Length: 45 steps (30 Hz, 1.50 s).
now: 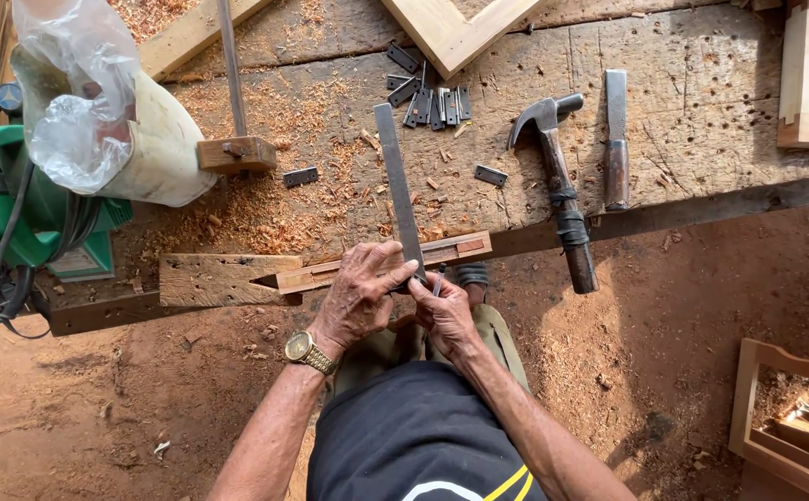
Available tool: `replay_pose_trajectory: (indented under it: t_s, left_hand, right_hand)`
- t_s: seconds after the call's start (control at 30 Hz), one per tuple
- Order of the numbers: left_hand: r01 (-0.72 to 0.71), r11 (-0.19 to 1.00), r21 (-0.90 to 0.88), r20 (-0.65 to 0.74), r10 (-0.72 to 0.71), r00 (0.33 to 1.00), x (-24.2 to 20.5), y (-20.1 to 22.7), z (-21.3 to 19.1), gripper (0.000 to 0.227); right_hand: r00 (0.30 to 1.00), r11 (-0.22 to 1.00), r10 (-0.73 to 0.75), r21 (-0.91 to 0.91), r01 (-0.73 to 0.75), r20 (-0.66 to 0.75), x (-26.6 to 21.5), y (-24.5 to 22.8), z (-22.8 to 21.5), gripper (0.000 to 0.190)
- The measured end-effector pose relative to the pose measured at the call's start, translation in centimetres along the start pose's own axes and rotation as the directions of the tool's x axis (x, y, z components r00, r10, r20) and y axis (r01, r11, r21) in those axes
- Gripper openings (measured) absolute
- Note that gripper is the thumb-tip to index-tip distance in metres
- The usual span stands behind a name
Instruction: Fit a metal hinge into a wooden frame by marking, chiseling, and filing the wood.
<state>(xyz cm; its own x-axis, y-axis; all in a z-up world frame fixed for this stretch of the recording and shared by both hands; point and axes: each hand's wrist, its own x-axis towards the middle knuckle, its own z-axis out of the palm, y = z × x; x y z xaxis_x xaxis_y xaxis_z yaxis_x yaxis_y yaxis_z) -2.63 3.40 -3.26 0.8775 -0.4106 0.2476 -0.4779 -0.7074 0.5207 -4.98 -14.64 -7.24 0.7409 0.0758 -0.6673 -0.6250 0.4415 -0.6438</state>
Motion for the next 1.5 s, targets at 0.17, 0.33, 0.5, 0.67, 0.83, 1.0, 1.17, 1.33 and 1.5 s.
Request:
replay_pose_trajectory:
  t_s: [0.17,0.33,0.5,0.67,0.83,1.0,1.17,1.33,1.5]
  left_hand:
    - [0.003,1.0,0.006,-0.005,-0.003,1.0,0.1,-0.1,0.0,0.075]
    - [0.006,1.0,0.019,0.037,-0.007,0.999,0.4,0.2,-0.7,0.074]
    - [-0.03,0.989,0.144,0.05,0.023,0.998,0.7,0.3,-0.2,0.076]
    - [-0.092,0.954,0.284,0.132,0.057,0.99,1.2,0.2,-0.2,0.056]
    - [-0.105,0.954,0.282,0.234,0.038,0.972,2.4,1.0,-1.7,0.044]
    - [-0.065,0.961,0.27,0.289,-0.017,0.957,2.9,1.6,-2.2,0.049]
    - [-0.067,0.959,0.275,0.295,-0.018,0.955,3.0,1.4,-2.0,0.06]
    - [-0.06,0.961,0.272,0.29,-0.022,0.957,2.8,1.3,-1.7,0.063]
    - [-0.054,0.962,0.269,0.288,-0.027,0.957,2.8,1.5,-2.1,0.063]
  right_hand:
    - [1.0,1.0,-0.012,-0.002,0.012,0.004,0.2,0.0,0.1,0.022]
    - [1.0,0.999,-0.013,-0.033,0.013,-0.012,0.1,-0.1,0.0,0.019]
    - [0.971,0.86,-0.233,-0.476,0.184,-0.045,-3.6,-5.1,1.3,0.032]
    - [0.761,0.471,-0.632,-0.709,0.524,0.143,-3.7,-7.2,-2.7,0.01]
    - [0.756,0.511,-0.558,-0.578,0.637,0.341,-2.5,-7.9,-2.7,0.089]
    - [0.636,0.351,-0.614,-0.56,0.751,0.468,-4.1,-9.4,0.9,0.032]
    - [0.581,0.232,-0.723,-0.661,0.714,0.373,-0.8,-6.2,-1.0,0.008]
    - [0.644,0.278,-0.69,-0.701,0.656,0.329,-1.1,-6.7,-0.1,0.004]
    - [0.664,0.303,-0.678,-0.703,0.643,0.315,-2.7,-8.3,2.0,0.006]
